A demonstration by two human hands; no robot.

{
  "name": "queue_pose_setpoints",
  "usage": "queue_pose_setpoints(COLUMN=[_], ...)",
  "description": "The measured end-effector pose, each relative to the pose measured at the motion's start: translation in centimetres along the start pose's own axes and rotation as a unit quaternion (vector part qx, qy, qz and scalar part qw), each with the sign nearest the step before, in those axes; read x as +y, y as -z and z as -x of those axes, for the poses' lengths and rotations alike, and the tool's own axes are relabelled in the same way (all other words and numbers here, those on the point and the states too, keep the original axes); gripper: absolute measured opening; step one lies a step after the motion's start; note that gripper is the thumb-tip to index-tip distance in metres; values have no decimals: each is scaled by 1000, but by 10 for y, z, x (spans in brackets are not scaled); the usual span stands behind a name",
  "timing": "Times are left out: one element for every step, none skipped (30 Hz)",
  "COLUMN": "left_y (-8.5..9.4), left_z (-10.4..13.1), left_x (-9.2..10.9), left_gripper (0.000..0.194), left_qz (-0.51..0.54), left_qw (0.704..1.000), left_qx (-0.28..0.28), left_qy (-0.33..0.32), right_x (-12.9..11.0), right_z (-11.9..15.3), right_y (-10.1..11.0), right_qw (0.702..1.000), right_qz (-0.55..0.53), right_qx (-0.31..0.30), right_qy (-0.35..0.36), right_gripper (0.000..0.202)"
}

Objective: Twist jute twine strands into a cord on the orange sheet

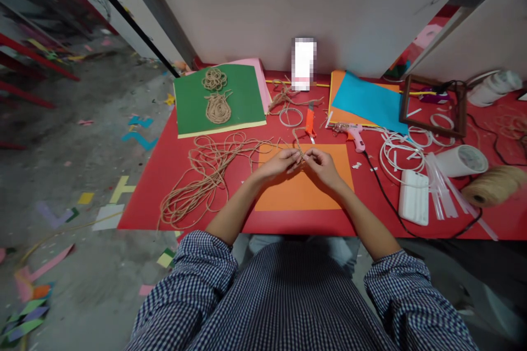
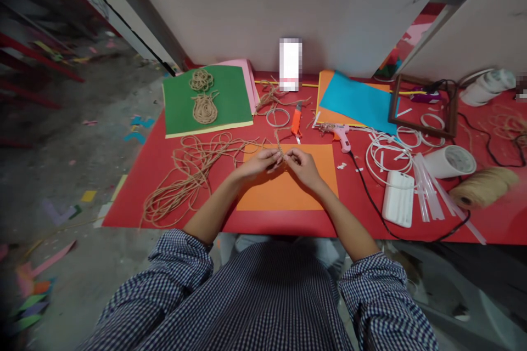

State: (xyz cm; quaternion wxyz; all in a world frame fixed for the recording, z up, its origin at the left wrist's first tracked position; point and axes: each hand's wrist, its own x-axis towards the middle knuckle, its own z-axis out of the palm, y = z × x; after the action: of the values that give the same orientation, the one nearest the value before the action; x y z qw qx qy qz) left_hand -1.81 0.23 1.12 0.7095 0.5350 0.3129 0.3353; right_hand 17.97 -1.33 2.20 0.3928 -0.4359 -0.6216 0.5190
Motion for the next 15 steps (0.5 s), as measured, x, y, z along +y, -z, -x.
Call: queue_pose_setpoints(left_y=[1, 2, 3, 5, 6, 7, 8, 8, 8, 7, 6, 5, 3, 1, 0], left_z=[0, 1, 2, 4, 5, 6, 7, 8, 9, 10, 10, 10, 10, 10, 9], left_x=[1, 3, 6, 11, 16, 20, 24, 27, 29, 30, 30, 28, 26, 23, 20], left_gripper=[47, 46, 46, 45, 45, 45, 45, 45, 45, 44, 43, 42, 42, 41, 41], left_qz=[0, -8, -21, -35, -48, -56, -61, -64, -65, -63, -59, -52, -44, -36, -30], left_qw=[1000, 1000, 1000, 999, 998, 997, 996, 995, 995, 995, 996, 997, 998, 998, 999], left_qx=[-5, -11, -21, -35, -50, -61, -69, -74, -74, -71, -66, -60, -52, -42, -31], left_qy=[-1, -4, -7, -7, -1, 5, 10, 13, 14, 13, 13, 13, 12, 11, 10], right_x=[0, -1, -2, -4, -6, -8, -9, -10, -11, -11, -10, -8, -6, -4, -2], right_z=[0, 0, 0, 1, 1, 1, 1, 2, 2, 2, 2, 2, 2, 2, 2], right_y=[0, 0, 0, 1, 1, 2, 2, 2, 2, 2, 2, 2, 1, 1, 1], right_qw=[1000, 1000, 999, 998, 997, 995, 993, 992, 993, 994, 995, 997, 998, 999, 999], right_qz=[1, -9, -30, -54, -79, -99, -111, -114, -110, -101, -88, -75, -61, -47, -32], right_qx=[10, 17, 21, 16, 6, -5, -16, -25, -31, -32, -29, -23, -15, -7, 0], right_qy=[1, -1, -5, -13, -22, -30, -36, -40, -41, -39, -34, -28, -21, -15, -10], right_gripper=[39, 38, 38, 38, 38, 38, 38, 38, 39, 39, 39, 39, 40, 40, 40])
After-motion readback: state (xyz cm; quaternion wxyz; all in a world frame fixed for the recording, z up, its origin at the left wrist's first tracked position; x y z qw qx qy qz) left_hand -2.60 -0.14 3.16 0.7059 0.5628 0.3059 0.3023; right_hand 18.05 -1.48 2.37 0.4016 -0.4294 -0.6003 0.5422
